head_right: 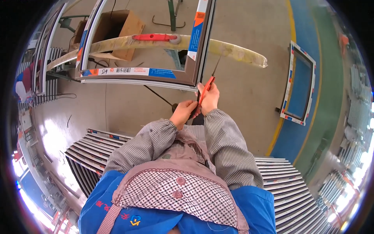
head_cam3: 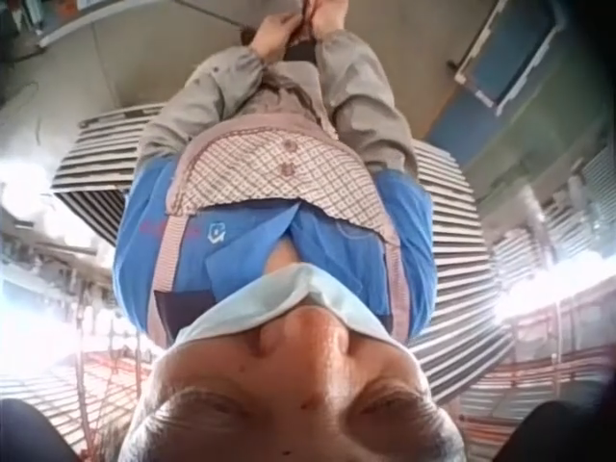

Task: Assembling and organizing metal window frames on a fabrication floor.

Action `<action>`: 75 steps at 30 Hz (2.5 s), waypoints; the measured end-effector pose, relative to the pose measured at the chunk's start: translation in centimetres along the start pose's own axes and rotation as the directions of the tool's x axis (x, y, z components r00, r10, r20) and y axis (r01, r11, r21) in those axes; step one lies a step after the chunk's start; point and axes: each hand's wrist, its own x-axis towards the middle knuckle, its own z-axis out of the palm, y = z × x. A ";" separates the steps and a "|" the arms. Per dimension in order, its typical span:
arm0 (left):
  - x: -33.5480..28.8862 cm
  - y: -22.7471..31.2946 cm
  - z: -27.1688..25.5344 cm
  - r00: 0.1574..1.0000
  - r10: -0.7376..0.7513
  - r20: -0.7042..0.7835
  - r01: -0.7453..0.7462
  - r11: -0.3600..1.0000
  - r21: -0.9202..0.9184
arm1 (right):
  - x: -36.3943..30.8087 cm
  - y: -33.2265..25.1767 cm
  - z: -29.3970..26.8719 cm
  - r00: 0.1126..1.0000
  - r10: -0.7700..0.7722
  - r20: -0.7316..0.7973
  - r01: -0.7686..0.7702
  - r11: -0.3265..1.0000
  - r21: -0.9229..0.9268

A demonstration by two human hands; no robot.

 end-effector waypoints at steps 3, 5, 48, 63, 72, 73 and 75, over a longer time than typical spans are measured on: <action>-0.2 -0.3 0.1 1.000 0.013 0.006 -0.013 0.999 -0.041 | -0.6 -0.4 0.8 0.997 -0.038 -0.065 0.038 0.999 -0.004; 0.2 -0.3 0.1 0.999 0.038 0.010 -0.038 0.997 -0.068 | -0.2 0.2 -0.1 1.000 0.004 -0.015 -0.004 1.000 0.007; 2.9 -2.4 -0.5 0.956 0.292 -0.010 -0.292 0.956 -0.004 | -14.7 -2.0 3.4 0.823 0.512 0.244 -0.565 0.778 0.274; 2.5 -2.6 1.1 0.945 0.296 -0.141 -0.323 0.913 -0.248 | -14.1 -2.8 -2.4 0.755 0.555 0.350 -0.606 0.793 0.051; 2.7 -4.8 3.0 0.954 0.299 -0.009 -0.172 0.525 -0.833 | -9.4 -7.7 -10.0 0.671 0.573 0.471 -0.031 0.656 -0.754; 3.2 -5.1 3.6 0.951 0.307 -0.031 -0.191 0.508 -0.840 | -8.7 -8.0 -10.2 0.670 0.543 0.506 0.121 0.593 -0.796; 4.2 -5.6 4.7 0.945 0.320 -0.070 -0.179 0.327 -0.928 | -7.2 -8.0 -10.6 0.640 0.582 0.501 0.121 0.568 -0.814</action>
